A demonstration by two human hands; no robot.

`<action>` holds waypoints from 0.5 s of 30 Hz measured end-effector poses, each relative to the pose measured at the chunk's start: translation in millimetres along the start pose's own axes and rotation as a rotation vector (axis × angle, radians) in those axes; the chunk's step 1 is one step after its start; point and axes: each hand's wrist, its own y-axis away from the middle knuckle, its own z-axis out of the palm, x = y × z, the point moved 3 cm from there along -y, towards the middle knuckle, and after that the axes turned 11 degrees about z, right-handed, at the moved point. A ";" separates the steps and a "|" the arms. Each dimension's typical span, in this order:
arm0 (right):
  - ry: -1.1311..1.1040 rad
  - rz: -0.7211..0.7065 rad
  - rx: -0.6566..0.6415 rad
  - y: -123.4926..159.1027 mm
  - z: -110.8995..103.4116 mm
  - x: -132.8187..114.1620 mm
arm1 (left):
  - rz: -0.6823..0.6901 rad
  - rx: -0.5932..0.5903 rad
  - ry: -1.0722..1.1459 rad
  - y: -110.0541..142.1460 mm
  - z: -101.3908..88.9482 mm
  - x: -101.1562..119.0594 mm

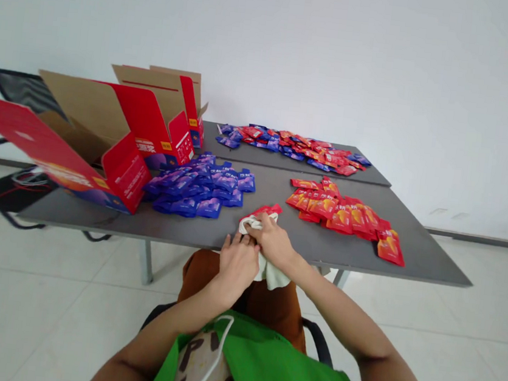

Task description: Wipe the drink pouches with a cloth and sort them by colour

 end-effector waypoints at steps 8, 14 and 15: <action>0.239 0.247 0.036 -32.0 -13.5 25.9 | 0.001 -0.085 -0.006 -13.1 1.9 -0.4; 0.236 0.319 0.082 -31.9 -15.2 30.0 | -0.088 0.015 0.014 -4.5 8.0 1.6; 0.222 0.260 0.073 -28.6 -14.5 25.1 | -0.102 0.024 0.012 -3.8 7.6 2.6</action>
